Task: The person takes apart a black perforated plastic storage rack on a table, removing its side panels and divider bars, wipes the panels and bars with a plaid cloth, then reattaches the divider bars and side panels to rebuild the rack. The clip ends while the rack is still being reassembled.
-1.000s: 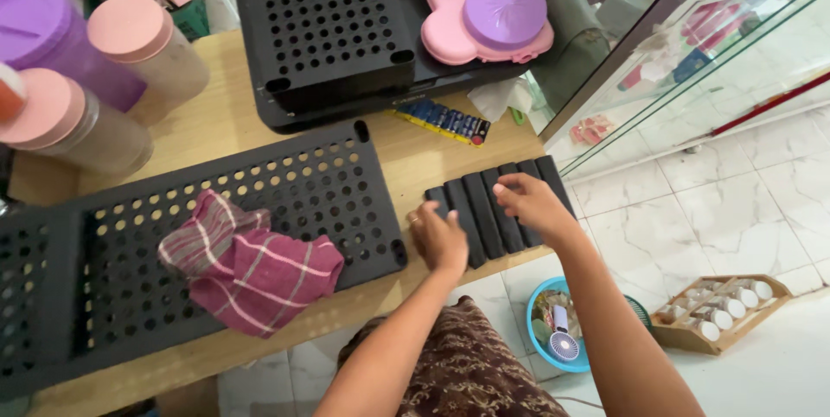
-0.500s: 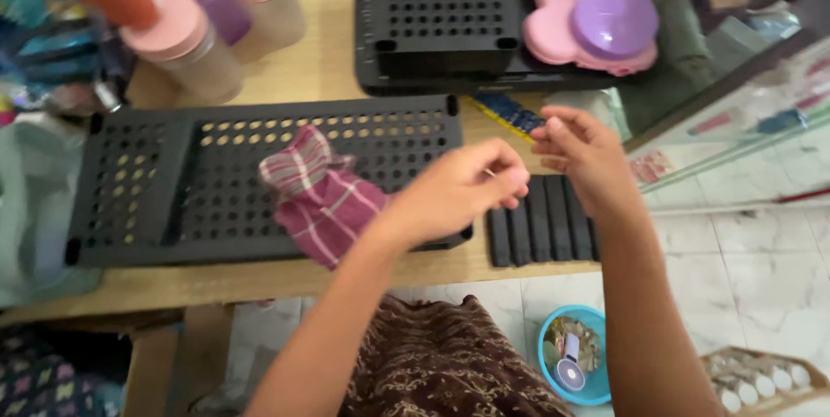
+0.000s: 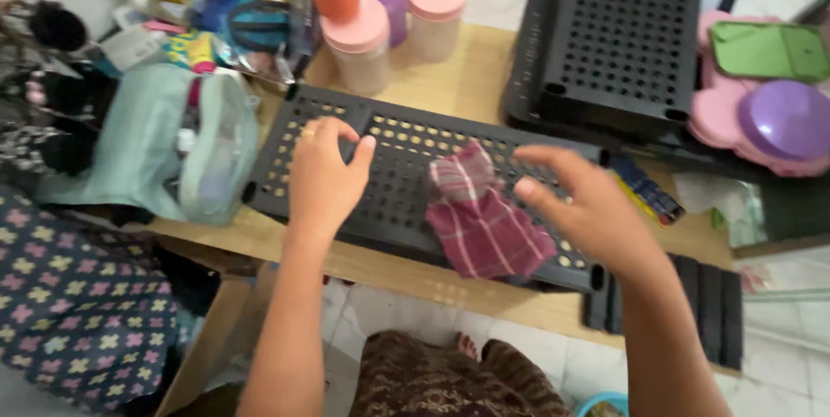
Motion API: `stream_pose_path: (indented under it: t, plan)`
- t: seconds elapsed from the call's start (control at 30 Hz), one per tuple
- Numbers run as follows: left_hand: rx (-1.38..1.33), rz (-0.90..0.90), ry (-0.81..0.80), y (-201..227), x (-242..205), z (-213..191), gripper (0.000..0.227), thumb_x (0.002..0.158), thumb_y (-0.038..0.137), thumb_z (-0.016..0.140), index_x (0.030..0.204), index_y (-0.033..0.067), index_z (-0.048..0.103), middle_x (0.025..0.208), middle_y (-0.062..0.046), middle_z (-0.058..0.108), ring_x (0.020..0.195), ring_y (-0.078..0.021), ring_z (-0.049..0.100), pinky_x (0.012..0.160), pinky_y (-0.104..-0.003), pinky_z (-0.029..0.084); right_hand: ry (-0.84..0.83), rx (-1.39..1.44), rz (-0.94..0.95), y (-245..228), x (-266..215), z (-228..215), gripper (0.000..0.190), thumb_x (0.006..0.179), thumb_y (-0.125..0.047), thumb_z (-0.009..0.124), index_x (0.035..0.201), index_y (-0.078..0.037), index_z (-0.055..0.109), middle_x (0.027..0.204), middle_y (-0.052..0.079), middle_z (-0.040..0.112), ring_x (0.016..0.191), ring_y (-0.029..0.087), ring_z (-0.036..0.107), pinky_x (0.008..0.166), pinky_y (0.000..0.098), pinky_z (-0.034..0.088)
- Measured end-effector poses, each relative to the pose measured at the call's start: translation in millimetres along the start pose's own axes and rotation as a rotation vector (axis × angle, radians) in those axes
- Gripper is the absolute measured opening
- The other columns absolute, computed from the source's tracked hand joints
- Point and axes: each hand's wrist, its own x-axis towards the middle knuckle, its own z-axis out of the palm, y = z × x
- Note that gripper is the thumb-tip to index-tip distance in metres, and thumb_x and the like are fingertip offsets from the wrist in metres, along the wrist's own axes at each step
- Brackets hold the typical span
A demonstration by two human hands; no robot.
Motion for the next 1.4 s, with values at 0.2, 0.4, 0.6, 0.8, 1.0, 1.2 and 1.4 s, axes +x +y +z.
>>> stream_pose_path:
  t: [0.2, 0.4, 0.6, 0.8, 1.0, 1.2, 1.4]
  plan:
    - [0.157, -0.191, -0.133, -37.0, -9.3, 7.7, 0.052, 0.076, 0.035, 0.086, 0.116, 0.0088, 0.064, 0.126, -0.016, 0.057, 0.115, -0.0399, 0.055, 0.091, -0.052, 0.045, -0.290, -0.630, 0.150, -16.1, 21.0, 68.4, 0.088, 0.074, -0.049, 0.083, 0.152, -0.037, 0.045, 0.165, 0.011, 0.028, 0.145, 0.051, 0.018, 0.110, 0.0657, 0.022]
    - [0.097, -0.139, -0.172, -52.0, -15.5, 19.3, 0.065, 0.076, 0.026, 0.084, 0.133, 0.0089, 0.057, 0.127, -0.018, 0.056, 0.113, -0.0400, 0.056, 0.096, -0.047, 0.048, -0.194, -0.519, 0.062, 13.7, 14.8, 90.2, 0.072, 0.079, -0.039, 0.078, 0.147, -0.036, 0.054, 0.151, 0.006, 0.051, 0.149, 0.041, 0.029, 0.115, 0.0682, 0.021]
    - [-0.081, -0.143, -0.093, -59.9, -16.3, 30.9, 0.053, 0.085, 0.012, 0.076, 0.133, 0.0052, 0.056, 0.126, -0.021, 0.058, 0.115, -0.0414, 0.056, 0.099, -0.047, 0.046, 0.189, -0.210, 0.116, 24.7, 24.1, 103.8, 0.046, 0.085, -0.024, 0.075, 0.131, -0.021, 0.065, 0.112, 0.008, 0.074, 0.105, 0.030, 0.066, 0.096, 0.0505, 0.048]
    - [-0.692, -0.282, -0.127, -39.1, -24.2, 40.2, 0.034, 0.095, 0.013, 0.062, 0.127, 0.0022, 0.061, 0.119, -0.017, 0.070, 0.112, -0.0295, 0.067, 0.100, -0.038, 0.050, 0.370, 0.863, 0.158, -8.3, 59.6, 107.8, 0.041, 0.100, -0.024, 0.061, 0.134, -0.002, 0.062, 0.111, 0.008, 0.071, 0.093, 0.015, 0.067, 0.085, 0.0328, 0.054]
    - [-0.653, -0.228, -0.179, 5.0, -46.2, 43.3, 0.030, 0.093, 0.008, 0.055, 0.121, 0.0003, 0.064, 0.114, -0.022, 0.071, 0.109, -0.0374, 0.069, 0.095, -0.040, 0.052, 0.260, 0.901, 0.162, -52.5, 63.0, 161.8, 0.047, 0.090, -0.020, 0.066, 0.135, -0.010, 0.054, 0.114, 0.001, 0.069, 0.098, 0.009, 0.068, 0.087, 0.0280, 0.056]
    - [-0.674, -0.093, -0.183, 23.4, -51.6, 28.5, 0.041, 0.102, 0.011, 0.042, 0.141, 0.0036, 0.052, 0.129, -0.025, 0.066, 0.121, -0.0416, 0.063, 0.100, -0.042, 0.049, 0.405, 0.862, 0.174, -49.8, 76.5, 142.8, 0.035, 0.096, -0.027, 0.066, 0.122, -0.004, 0.068, 0.104, 0.004, 0.072, 0.087, 0.011, 0.065, 0.077, 0.0294, 0.055]
    - [-0.939, -0.137, -0.212, 20.5, -53.7, 30.9, 0.040, 0.107, 0.017, 0.040, 0.143, 0.0030, 0.052, 0.138, -0.020, 0.064, 0.132, -0.0333, 0.059, 0.110, -0.036, 0.042, 0.068, 1.283, 0.310, -46.4, 84.2, 115.7, 0.039, 0.096, -0.045, 0.059, 0.111, -0.010, 0.066, 0.095, 0.006, 0.071, 0.081, 0.017, 0.069, 0.073, 0.0349, 0.057]
